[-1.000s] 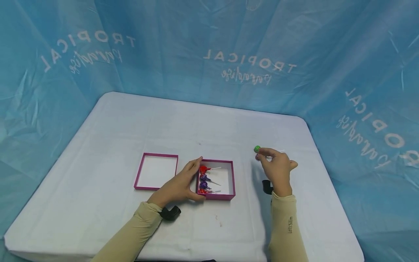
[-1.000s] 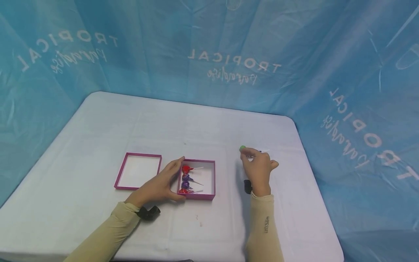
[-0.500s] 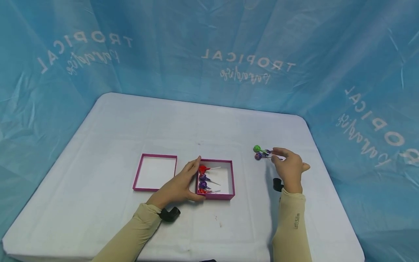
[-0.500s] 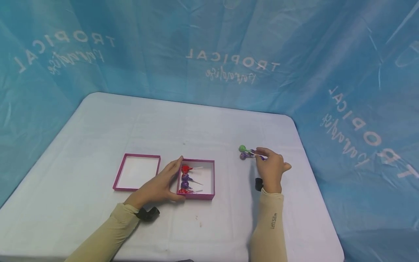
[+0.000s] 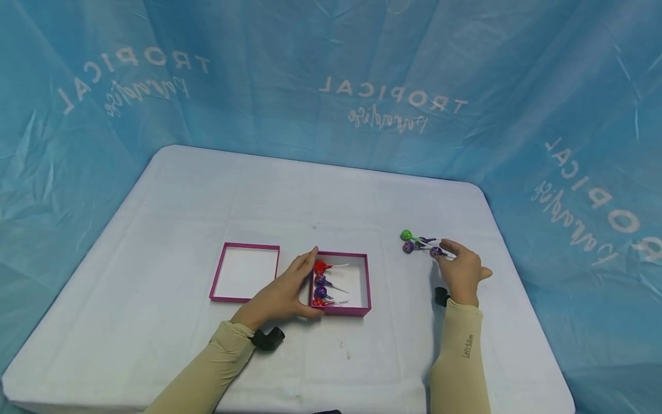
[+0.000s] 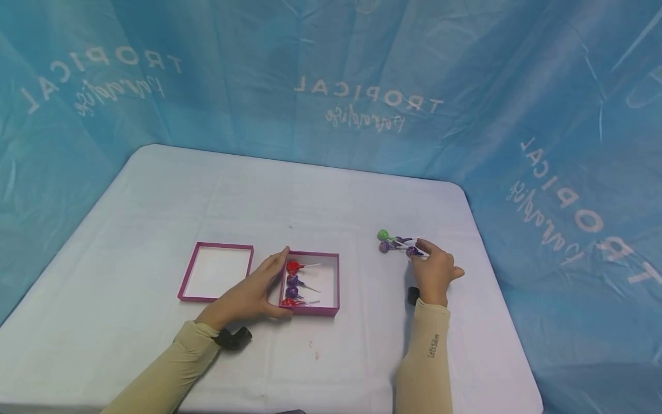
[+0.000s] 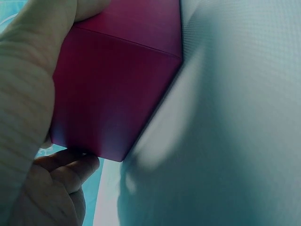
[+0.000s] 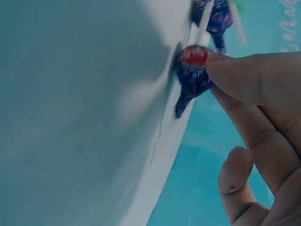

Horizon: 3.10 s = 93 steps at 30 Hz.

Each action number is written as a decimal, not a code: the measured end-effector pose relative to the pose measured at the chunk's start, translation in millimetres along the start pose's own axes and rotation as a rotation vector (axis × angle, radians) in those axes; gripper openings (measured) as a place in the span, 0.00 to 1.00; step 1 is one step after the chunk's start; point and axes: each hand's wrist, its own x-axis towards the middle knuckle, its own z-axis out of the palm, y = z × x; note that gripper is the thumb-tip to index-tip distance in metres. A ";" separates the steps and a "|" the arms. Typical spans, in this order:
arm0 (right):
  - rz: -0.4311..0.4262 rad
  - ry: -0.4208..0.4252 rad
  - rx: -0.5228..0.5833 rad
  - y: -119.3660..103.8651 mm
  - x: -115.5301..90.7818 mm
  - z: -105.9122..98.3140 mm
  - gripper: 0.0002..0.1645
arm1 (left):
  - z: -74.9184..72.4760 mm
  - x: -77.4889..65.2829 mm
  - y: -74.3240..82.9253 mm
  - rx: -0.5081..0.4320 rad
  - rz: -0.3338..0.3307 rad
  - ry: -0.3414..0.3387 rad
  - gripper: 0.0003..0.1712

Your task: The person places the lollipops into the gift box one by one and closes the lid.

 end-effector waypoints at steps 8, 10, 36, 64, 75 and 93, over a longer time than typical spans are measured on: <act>-0.002 0.008 0.016 6.7 1.0 3.0 0.25 | 0.6 0.3 -0.9 -0.011 0.001 -0.005 0.76; -0.003 0.008 0.018 7.4 1.1 3.1 0.25 | 0.2 0.1 -0.2 -0.012 -0.001 -0.004 0.76; 0.055 -0.018 0.005 8.5 -0.1 1.7 0.24 | -0.3 -0.1 2.4 -0.007 -0.029 -0.008 0.76; -0.398 0.093 0.122 -81.6 -70.4 -1.8 0.18 | -1.8 1.5 0.3 -0.005 -0.014 -0.013 0.76; -0.571 -0.042 0.166 -112.0 -109.6 12.4 0.16 | 1.0 3.7 -1.1 -0.004 -0.012 -0.019 0.77; -0.652 -0.181 0.156 -123.1 -143.6 33.1 0.17 | -0.2 3.8 -1.4 0.008 0.003 -0.011 0.76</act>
